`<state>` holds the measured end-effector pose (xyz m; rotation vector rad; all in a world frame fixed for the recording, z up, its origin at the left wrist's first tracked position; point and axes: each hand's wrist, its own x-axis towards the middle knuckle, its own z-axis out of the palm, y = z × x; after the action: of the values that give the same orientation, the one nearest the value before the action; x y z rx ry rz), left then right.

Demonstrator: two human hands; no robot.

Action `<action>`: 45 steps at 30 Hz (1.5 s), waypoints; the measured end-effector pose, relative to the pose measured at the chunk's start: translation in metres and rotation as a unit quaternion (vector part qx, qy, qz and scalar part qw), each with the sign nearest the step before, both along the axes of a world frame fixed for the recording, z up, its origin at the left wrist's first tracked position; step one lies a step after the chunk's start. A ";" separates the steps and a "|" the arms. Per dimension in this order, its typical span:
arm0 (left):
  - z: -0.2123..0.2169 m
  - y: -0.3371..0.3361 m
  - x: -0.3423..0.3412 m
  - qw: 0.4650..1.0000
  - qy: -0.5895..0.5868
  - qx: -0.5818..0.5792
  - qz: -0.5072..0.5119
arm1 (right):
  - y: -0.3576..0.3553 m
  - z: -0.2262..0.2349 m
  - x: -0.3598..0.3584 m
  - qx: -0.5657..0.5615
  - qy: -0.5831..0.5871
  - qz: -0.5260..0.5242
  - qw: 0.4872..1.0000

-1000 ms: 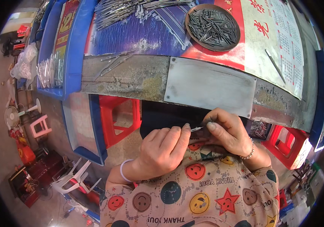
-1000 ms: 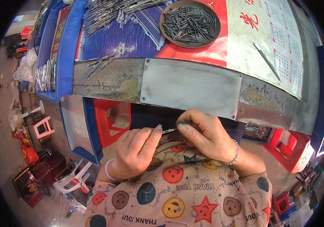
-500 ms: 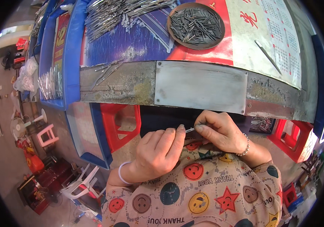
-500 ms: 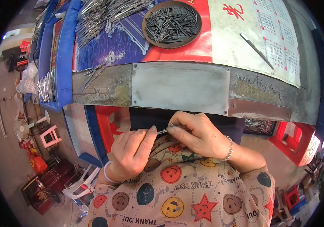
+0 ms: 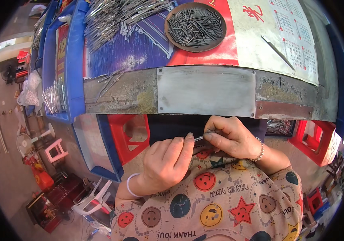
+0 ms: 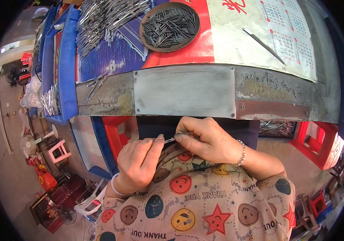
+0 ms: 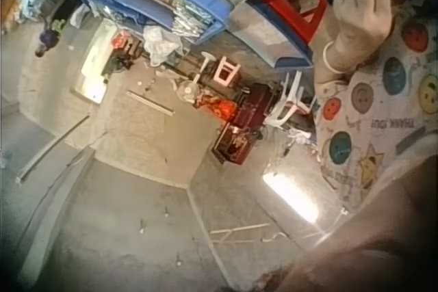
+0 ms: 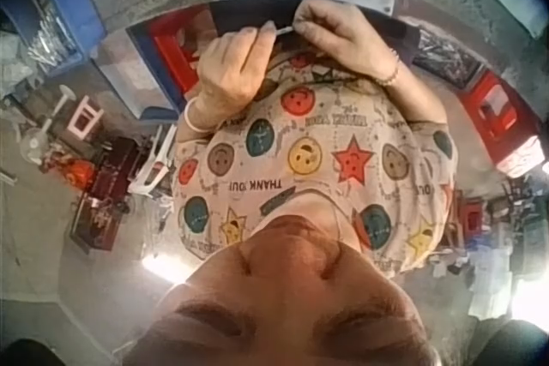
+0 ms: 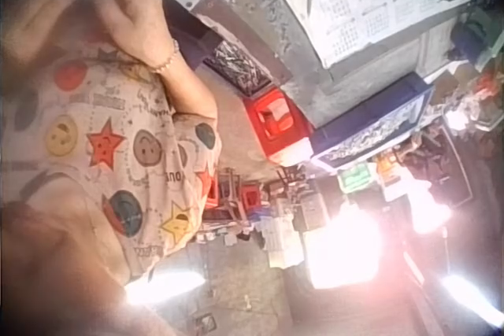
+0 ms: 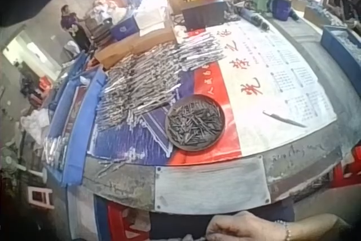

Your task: Assembling small metal components, likely hair clips, by inserting pins into metal frames.

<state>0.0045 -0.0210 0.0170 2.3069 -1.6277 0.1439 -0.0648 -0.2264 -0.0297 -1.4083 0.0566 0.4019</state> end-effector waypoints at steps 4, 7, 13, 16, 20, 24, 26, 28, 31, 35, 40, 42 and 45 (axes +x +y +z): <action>-0.001 0.000 0.000 1.000 -0.003 -0.001 0.001 | 0.000 -0.001 0.000 -0.002 -0.001 0.002 1.000; -0.001 0.001 0.000 1.000 -0.001 -0.001 0.001 | 0.002 -0.002 0.000 0.017 0.011 0.005 1.000; -0.001 0.002 0.001 1.000 0.003 -0.003 0.001 | 0.001 -0.003 0.001 0.042 0.040 0.015 0.998; 0.000 0.003 0.001 1.000 0.010 -0.004 0.001 | 0.001 -0.003 0.002 0.049 0.035 0.018 0.998; -0.001 0.004 0.002 1.000 0.031 -0.007 0.000 | 0.004 -0.003 0.001 0.092 0.069 0.005 0.993; -0.003 0.006 0.000 0.999 0.045 -0.020 0.005 | 0.006 -0.001 0.000 0.078 0.056 0.002 0.995; -0.004 0.006 -0.001 0.998 0.048 -0.027 0.010 | 0.005 -0.002 -0.001 0.059 0.040 0.005 0.997; -0.006 0.007 -0.003 0.998 0.055 -0.027 0.014 | 0.007 -0.001 -0.002 0.040 0.023 0.008 0.999; -0.007 0.008 -0.004 0.996 0.076 -0.030 0.020 | 0.012 0.001 -0.004 0.085 0.073 -0.030 0.993; -0.009 0.010 -0.006 0.994 0.099 -0.035 0.032 | 0.015 -0.005 -0.007 0.123 0.080 -0.034 0.989; -0.010 0.011 -0.006 0.991 0.121 -0.042 0.036 | 0.017 -0.009 -0.009 0.182 0.103 -0.035 0.977; -0.010 0.011 -0.006 0.990 0.129 -0.045 0.038 | 0.019 -0.009 -0.009 0.207 0.112 -0.043 0.971; -0.010 0.012 -0.006 0.990 0.131 -0.041 0.041 | 0.020 -0.008 -0.009 0.213 0.118 -0.049 0.969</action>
<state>-0.0012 -0.0092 0.0071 2.2233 -1.3738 -0.0704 -0.0734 -0.2063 -0.0380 -0.9249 0.2200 0.4656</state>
